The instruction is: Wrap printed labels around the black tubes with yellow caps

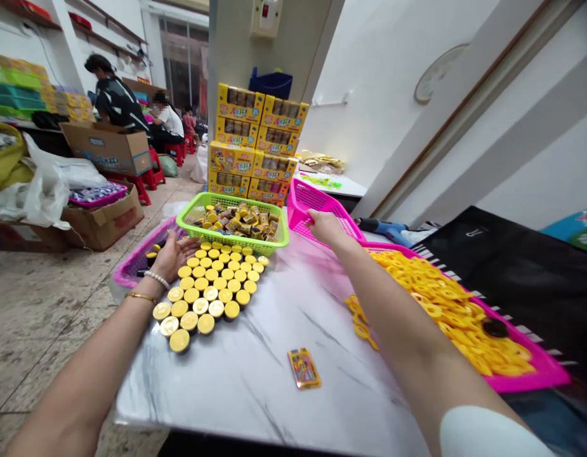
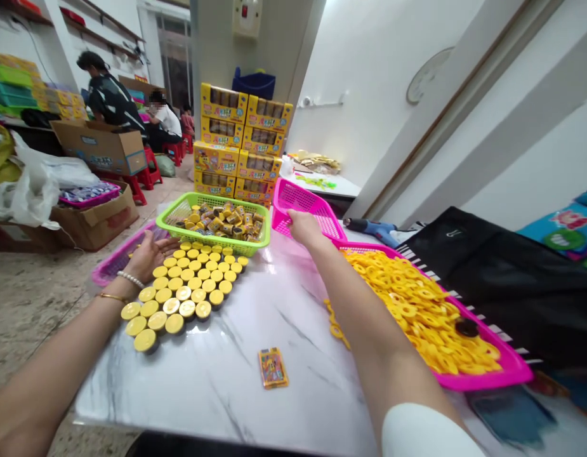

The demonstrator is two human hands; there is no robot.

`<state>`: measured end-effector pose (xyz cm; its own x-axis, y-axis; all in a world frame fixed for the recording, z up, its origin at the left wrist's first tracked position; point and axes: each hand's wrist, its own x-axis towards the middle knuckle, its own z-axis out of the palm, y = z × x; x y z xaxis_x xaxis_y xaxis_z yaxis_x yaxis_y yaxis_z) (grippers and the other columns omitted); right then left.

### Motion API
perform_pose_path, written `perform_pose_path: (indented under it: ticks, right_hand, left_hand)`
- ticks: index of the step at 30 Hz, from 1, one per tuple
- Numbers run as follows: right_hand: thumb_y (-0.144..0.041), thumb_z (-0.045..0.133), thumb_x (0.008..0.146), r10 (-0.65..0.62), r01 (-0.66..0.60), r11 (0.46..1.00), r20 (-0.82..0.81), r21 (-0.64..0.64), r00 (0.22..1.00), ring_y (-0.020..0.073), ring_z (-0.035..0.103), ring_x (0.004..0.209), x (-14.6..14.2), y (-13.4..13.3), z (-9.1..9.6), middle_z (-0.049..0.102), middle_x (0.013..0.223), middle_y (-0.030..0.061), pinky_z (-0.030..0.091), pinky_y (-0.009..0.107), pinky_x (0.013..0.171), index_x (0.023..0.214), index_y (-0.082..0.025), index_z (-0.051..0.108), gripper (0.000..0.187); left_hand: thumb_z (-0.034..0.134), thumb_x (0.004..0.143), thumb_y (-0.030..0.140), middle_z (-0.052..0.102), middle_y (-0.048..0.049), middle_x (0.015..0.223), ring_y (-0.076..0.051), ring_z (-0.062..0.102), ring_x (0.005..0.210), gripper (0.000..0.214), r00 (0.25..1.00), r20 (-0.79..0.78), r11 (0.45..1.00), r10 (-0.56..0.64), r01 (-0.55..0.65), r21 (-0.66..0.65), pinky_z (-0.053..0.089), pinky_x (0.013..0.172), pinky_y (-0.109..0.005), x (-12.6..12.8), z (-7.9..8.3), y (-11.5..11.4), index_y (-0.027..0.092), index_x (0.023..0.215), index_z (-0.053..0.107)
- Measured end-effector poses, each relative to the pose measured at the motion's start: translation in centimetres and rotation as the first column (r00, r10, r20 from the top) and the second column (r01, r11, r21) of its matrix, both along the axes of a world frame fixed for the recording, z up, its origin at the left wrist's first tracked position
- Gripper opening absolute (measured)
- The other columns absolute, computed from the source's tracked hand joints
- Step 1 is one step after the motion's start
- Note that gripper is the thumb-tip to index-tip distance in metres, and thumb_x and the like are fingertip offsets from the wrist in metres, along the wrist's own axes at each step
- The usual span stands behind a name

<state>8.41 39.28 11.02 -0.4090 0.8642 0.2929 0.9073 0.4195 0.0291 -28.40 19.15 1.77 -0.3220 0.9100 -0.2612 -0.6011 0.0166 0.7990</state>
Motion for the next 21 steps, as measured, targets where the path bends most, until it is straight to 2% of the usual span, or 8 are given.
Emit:
perform_pose_path:
  ticks: [5,7,9,12,16,18,21]
  right_hand:
    - [-0.015,0.055,0.089,0.024,-0.024,1.0,0.091,-0.002,0.996,0.023,0.069,0.089,-1.6,-1.6,-1.0,0.077,0.099,0.0113,0.045,0.028,0.071,0.108,-0.018,0.071,0.025]
    - [-0.014,0.055,0.088,0.008,-0.01,1.0,0.092,0.023,0.996,0.0228,0.069,0.085,-1.8,-1.7,-0.8,0.077,0.096,0.0108,0.044,0.028,0.068,0.106,-0.019,0.071,0.024]
    - [-0.015,0.055,0.088,-0.013,0.009,0.998,0.069,0.062,0.998,0.0236,0.07,0.083,-1.8,-1.8,0.4,0.077,0.095,0.0114,0.044,0.028,0.067,0.107,-0.018,0.07,0.025]
    - [-0.02,0.055,0.09,-0.02,0.017,0.991,0.024,0.13,1.0,0.0271,0.07,0.089,-1.2,-3.1,3.3,0.076,0.101,0.0135,0.045,0.031,0.072,0.114,-0.017,0.066,0.026]
    - [-0.03,0.053,0.093,0.045,-0.036,0.971,-0.032,0.237,0.998,0.0294,0.068,0.09,0.2,-8.5,6.3,0.074,0.099,0.0137,0.045,0.033,0.075,0.114,-0.018,0.062,0.026]
    - [-0.029,0.054,0.092,0.105,-0.094,0.965,-0.031,0.245,0.994,0.0283,0.067,0.082,0.5,-12.1,6.5,0.073,0.09,0.0116,0.044,0.033,0.071,0.107,-0.019,0.063,0.02]
    - [-0.025,0.053,0.09,0.162,-0.157,0.973,-0.013,0.17,0.987,0.0261,0.064,0.074,0.6,-16.7,5.4,0.07,0.082,0.0099,0.041,0.033,0.064,0.1,-0.02,0.063,0.015]
  left_hand:
    - [0.021,0.1,0.065,0.076,-0.0216,0.095,-0.026,0.075,0.089,0.078,0.999,0.04,1.0,0.005,-0.005,-0.007,0.061,0.08,-0.034,0.0,-0.1,0.0,0.006,0.121,0.067]
    - [0.023,0.1,0.064,0.077,-0.0215,0.093,-0.026,0.075,0.086,0.075,0.998,0.057,1.0,0.01,-0.009,-0.011,0.061,0.078,-0.033,0.1,0.0,-0.1,0.006,0.12,0.067]
    - [0.024,0.101,0.062,0.077,-0.0216,0.092,-0.025,0.075,0.085,0.073,0.997,0.076,1.0,0.017,-0.017,-0.005,0.06,0.078,-0.033,0.2,0.0,-0.1,0.006,0.12,0.068]
    - [0.025,0.101,0.061,0.077,-0.0224,0.095,-0.026,0.075,0.087,0.072,0.996,0.092,1.0,0.017,-0.019,0.015,0.061,0.08,-0.035,0.2,0.0,-0.2,0.006,0.121,0.067]
    - [0.023,0.101,0.063,0.077,-0.0221,0.093,-0.027,0.075,0.089,0.075,0.996,0.084,1.0,0.007,-0.007,-0.006,0.061,0.079,-0.036,-0.2,0.0,-0.2,0.006,0.118,0.068]
    - [0.021,0.1,0.064,0.076,-0.0212,0.091,-0.027,0.075,0.088,0.075,0.997,0.08,1.0,0.014,-0.013,-0.015,0.061,0.079,-0.036,-0.4,-0.1,-0.1,0.007,0.116,0.068]
    - [0.02,0.1,0.065,0.076,-0.02,0.089,-0.026,0.074,0.088,0.076,0.997,0.067,1.0,0.028,-0.027,-0.015,0.061,0.079,-0.036,-0.5,0.1,-0.1,0.008,0.113,0.069]
